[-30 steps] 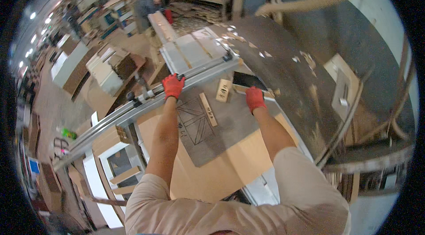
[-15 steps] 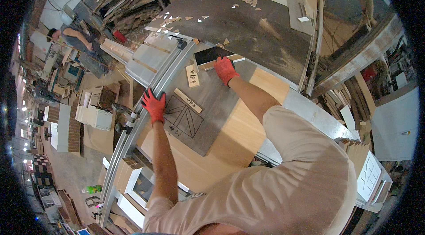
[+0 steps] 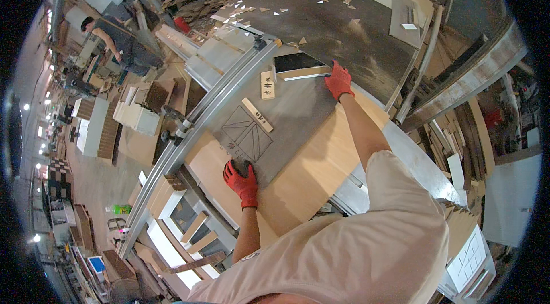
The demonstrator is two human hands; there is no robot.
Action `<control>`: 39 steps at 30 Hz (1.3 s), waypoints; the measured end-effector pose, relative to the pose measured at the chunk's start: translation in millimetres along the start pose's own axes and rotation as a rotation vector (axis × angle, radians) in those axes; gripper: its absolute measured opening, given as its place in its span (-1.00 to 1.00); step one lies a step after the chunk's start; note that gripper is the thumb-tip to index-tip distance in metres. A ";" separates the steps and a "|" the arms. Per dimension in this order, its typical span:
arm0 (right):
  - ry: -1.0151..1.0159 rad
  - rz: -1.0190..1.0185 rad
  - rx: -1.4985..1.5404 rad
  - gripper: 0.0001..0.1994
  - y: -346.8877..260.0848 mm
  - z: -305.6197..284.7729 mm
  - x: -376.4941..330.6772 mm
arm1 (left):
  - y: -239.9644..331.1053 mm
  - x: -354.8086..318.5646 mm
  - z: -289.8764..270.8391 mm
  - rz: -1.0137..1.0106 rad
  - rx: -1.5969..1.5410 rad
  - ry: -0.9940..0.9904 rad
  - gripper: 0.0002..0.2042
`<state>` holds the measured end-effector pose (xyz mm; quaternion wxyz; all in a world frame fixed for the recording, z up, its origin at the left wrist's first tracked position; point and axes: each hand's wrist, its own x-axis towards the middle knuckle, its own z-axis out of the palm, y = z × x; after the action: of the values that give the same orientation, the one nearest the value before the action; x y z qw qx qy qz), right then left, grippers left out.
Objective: The person uses a sliding table saw to cut smaller wooden panels from larger sheets, repeatedly positioning the wood against the fence and pushing the carriage through the blade.
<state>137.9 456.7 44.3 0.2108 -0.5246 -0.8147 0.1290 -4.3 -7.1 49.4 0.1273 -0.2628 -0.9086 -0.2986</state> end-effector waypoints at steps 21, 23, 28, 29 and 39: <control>-0.202 -0.395 -0.026 -0.33 -14.7 -4.4 12.9 | -0.8 2.1 3.0 0.018 0.025 0.044 -0.40; -0.068 -0.469 -0.017 -0.36 -2.7 8.2 15.2 | 4.0 2.6 0.4 0.019 0.022 0.058 -0.40; -0.220 -0.476 -0.054 -0.26 -26.1 -12.2 -32.5 | -0.5 -3.2 -4.8 -0.006 0.070 0.070 -0.42; -0.220 -0.489 -0.050 -0.24 -22.1 -16.8 -45.4 | 2.7 -3.9 -4.7 0.002 0.055 0.076 -0.42; -0.487 -0.089 1.058 -0.74 17.0 -81.0 -221.6 | 3.0 -4.7 -10.2 -0.025 0.008 0.053 -0.43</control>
<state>270.3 261.4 61.9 0.2561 -0.2683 -0.6858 0.6262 2.0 -13.2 57.1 0.1486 -0.2429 -0.9093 -0.3036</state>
